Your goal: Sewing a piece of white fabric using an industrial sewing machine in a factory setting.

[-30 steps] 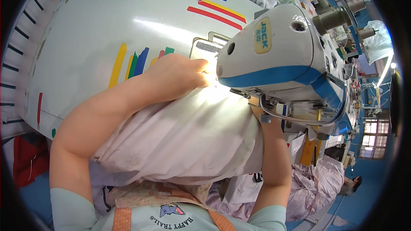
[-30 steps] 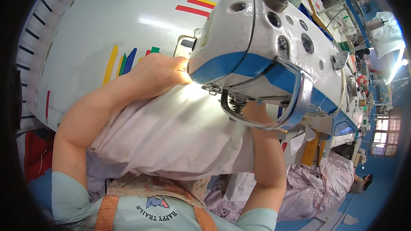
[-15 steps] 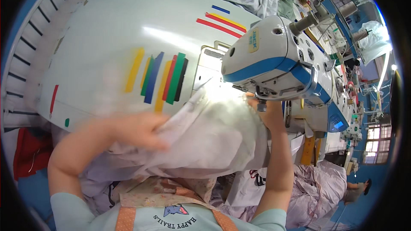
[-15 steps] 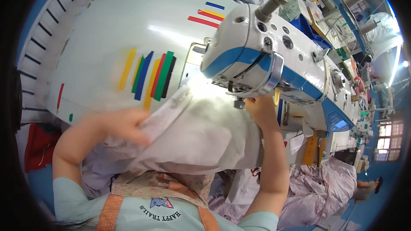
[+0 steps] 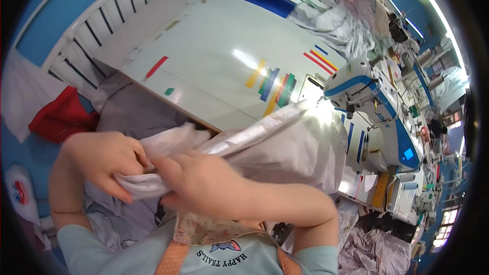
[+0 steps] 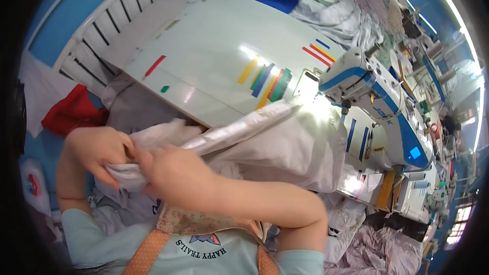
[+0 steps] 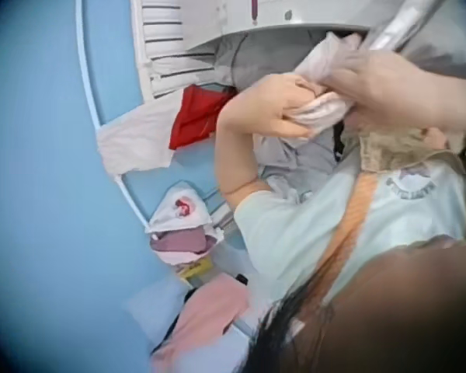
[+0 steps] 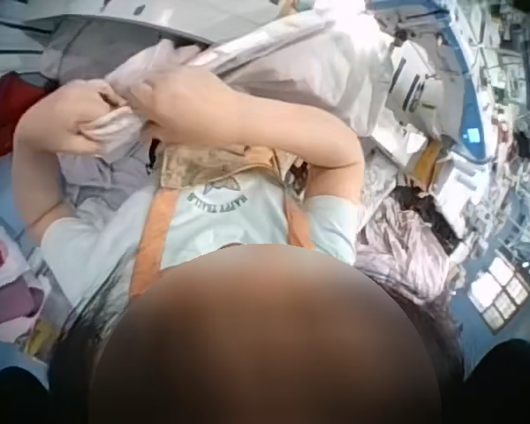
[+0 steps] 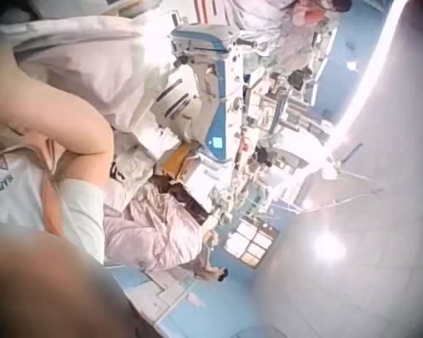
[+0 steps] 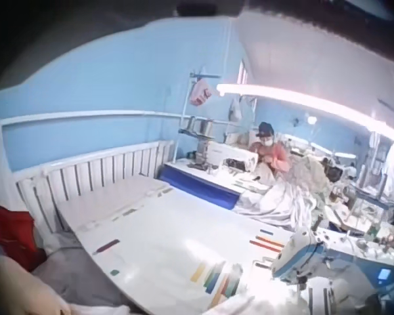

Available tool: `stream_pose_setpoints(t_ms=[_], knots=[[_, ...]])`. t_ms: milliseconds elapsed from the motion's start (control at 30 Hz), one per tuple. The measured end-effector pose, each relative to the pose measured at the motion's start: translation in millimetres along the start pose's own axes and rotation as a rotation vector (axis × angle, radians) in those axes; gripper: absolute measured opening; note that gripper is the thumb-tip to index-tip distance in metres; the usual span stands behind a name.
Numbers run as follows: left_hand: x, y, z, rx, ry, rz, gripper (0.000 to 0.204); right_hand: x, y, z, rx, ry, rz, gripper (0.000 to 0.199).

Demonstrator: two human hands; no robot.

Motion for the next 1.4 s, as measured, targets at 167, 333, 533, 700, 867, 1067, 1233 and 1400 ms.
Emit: stream_pose_setpoints(t_ms=[167, 333, 533, 700, 867, 1067, 1233, 1400], knots=[[-52, 26, -84, -0.204, -0.15, 0.436, 0.032, -19, -13, 128, -0.366, -0.598, 0.042, 0.03], [-107, 60, -126, -0.337, -0.404, 0.287, 0.035, -39, 10, 240, -0.032, -1.146, 0.268, 0.018], [-257, -41, 22, 1.045, -1.132, 1.091, 0.039, -27, 20, 187, -0.423, -1.09, -0.275, 0.021], [-271, -44, 37, 0.892, -1.537, 0.472, 0.036, -55, 7, 196, -0.251, -0.975, -0.14, 0.016], [-241, 2, 53, 0.738, -1.467, 1.029, 0.039, -77, -20, 227, -0.115, -1.339, -0.245, 0.018], [-8, -102, 91, 0.635, -1.177, -0.233, 0.024, 6, 7, 112, 0.077, -0.514, -0.049, 0.091], [58, -63, 48, 0.477, -1.093, -0.502, 0.056, 3, 3, 81, 0.1, -0.408, -0.244, 0.061], [44, 71, -95, -0.207, -0.603, 0.19, 0.103, -63, -9, 137, 1.037, -0.917, 0.026, 0.038]])
Point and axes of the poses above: each hand's wrist, its own x-axis towards the middle knuckle, its own z-axis out of the back of the hand, y = z × x, the point moved 3 cm from there along x, towards the middle knuckle, and after that the axes turned 2 degrees about x, right-handed, at the moved point
